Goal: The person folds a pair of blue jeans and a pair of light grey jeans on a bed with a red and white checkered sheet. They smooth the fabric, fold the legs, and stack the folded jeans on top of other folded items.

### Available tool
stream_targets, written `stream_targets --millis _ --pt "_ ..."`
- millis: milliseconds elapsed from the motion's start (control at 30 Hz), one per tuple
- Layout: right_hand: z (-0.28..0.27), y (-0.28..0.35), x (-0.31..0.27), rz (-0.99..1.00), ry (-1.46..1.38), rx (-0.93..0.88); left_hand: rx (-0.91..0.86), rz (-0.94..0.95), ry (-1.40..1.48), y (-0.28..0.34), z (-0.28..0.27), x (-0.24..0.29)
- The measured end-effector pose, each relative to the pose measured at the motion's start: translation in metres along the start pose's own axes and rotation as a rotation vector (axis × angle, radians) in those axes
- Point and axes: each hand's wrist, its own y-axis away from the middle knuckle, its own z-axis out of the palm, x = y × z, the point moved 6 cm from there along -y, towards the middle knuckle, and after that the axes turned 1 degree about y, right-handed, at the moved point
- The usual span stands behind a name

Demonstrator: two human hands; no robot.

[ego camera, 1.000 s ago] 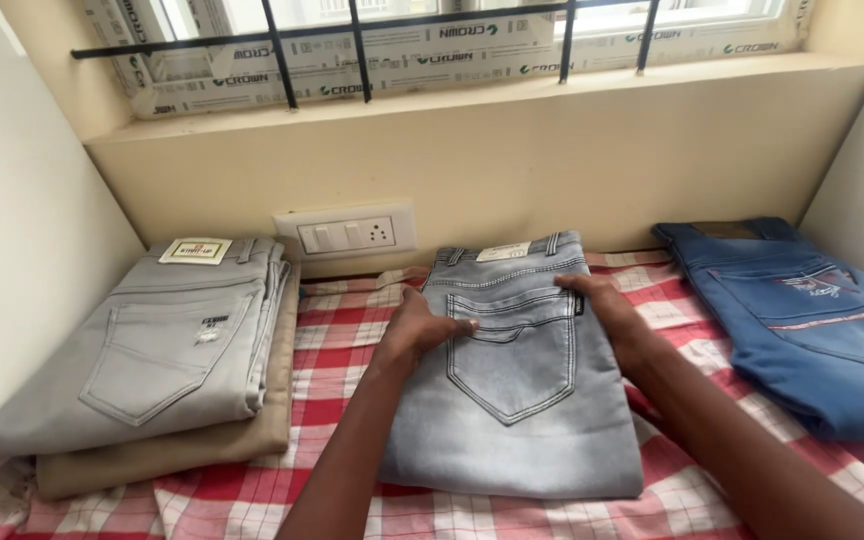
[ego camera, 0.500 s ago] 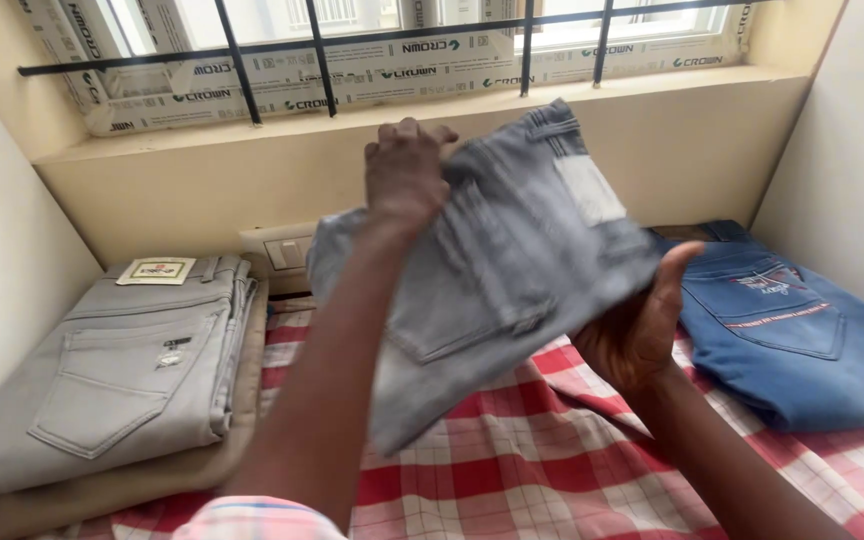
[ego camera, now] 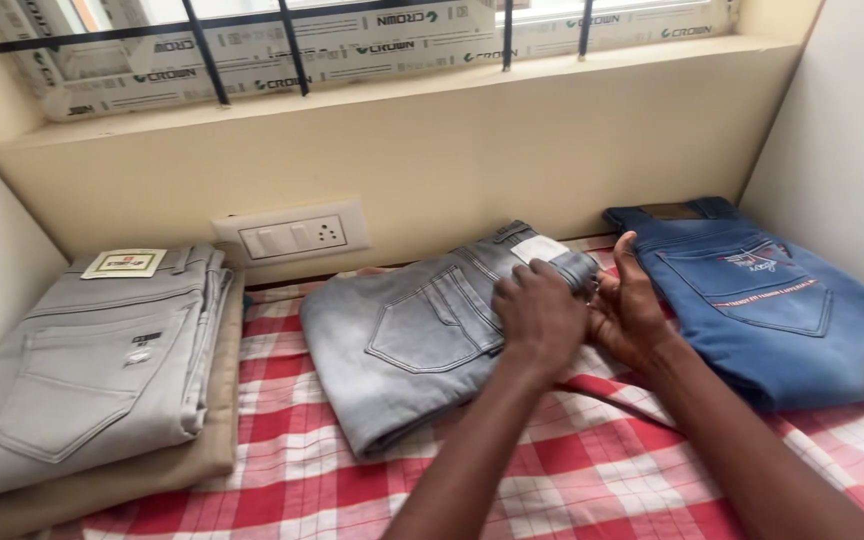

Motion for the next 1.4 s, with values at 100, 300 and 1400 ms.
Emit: stream_targets --millis 100,300,1400 --pt "0.003 -0.001 0.005 0.017 -0.092 -0.016 -0.144 -0.012 0.150 -0.013 -0.019 -0.007" --pt "0.005 -0.005 0.005 -0.136 0.137 -0.047 -0.129 0.026 0.243 -0.048 -0.009 -0.051" --pt "0.023 -0.009 -0.029 -0.203 0.713 0.157 0.934 0.034 0.365 0.000 -0.307 -0.184"
